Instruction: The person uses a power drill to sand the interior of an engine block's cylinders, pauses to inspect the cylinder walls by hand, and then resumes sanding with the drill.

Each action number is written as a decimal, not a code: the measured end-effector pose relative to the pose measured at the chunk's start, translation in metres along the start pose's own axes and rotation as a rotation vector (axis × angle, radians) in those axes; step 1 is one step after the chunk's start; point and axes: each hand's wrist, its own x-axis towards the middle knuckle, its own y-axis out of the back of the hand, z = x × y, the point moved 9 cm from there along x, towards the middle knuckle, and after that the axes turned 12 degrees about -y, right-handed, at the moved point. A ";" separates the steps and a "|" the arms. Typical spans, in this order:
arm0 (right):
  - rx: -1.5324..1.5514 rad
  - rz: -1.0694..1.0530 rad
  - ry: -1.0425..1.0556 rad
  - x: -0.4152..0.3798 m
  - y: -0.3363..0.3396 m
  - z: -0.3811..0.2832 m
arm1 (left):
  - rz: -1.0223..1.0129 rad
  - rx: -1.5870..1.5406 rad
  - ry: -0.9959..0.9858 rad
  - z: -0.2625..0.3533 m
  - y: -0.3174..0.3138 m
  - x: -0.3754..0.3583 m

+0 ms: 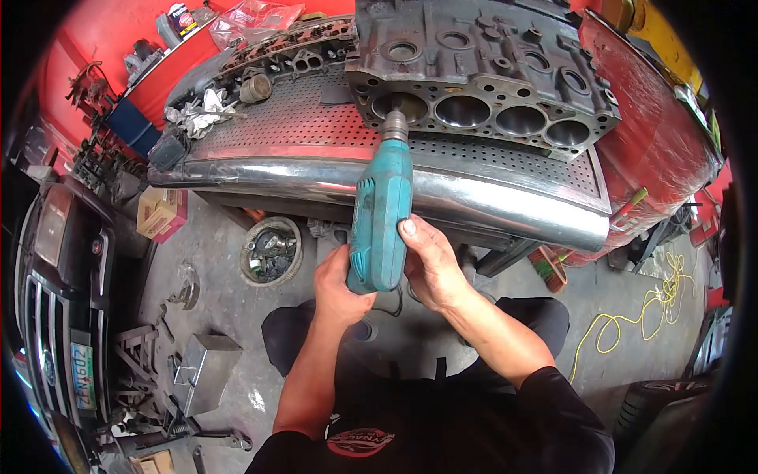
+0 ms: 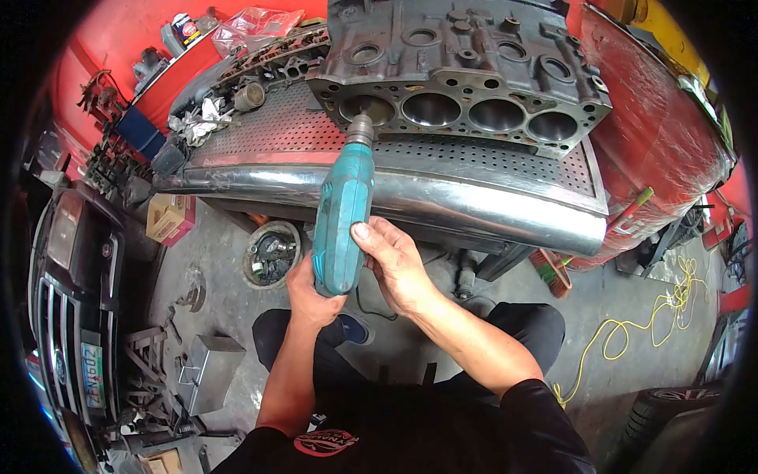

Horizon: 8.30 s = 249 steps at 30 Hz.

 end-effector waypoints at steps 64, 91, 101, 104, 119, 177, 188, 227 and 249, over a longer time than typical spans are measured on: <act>0.023 0.048 0.044 -0.005 -0.007 -0.007 | 0.006 0.018 -0.002 0.001 -0.004 -0.002; -0.078 0.059 0.043 0.002 0.004 -0.008 | -0.023 0.049 -0.038 -0.004 -0.011 -0.002; -0.124 0.083 -0.170 -0.055 0.001 0.086 | -0.088 0.402 -0.270 0.012 0.006 -0.105; -0.156 0.060 -0.230 -0.058 0.005 0.104 | -0.094 0.462 -0.264 0.006 0.004 -0.134; -0.316 -0.162 -0.317 -0.045 0.041 0.120 | -0.413 0.579 -0.013 -0.004 0.008 -0.150; -0.395 -0.118 -0.356 -0.049 0.094 0.115 | -0.351 0.835 -0.048 -0.021 0.090 -0.193; -0.410 -0.116 -0.373 -0.050 0.093 0.115 | -0.353 0.839 -0.049 -0.022 0.090 -0.194; -0.438 -0.141 -0.328 -0.057 0.090 0.105 | 0.213 -0.361 0.246 -0.009 0.022 0.006; -0.399 -0.135 -0.455 -0.068 0.099 0.158 | -0.459 1.143 -0.351 0.030 -0.068 0.158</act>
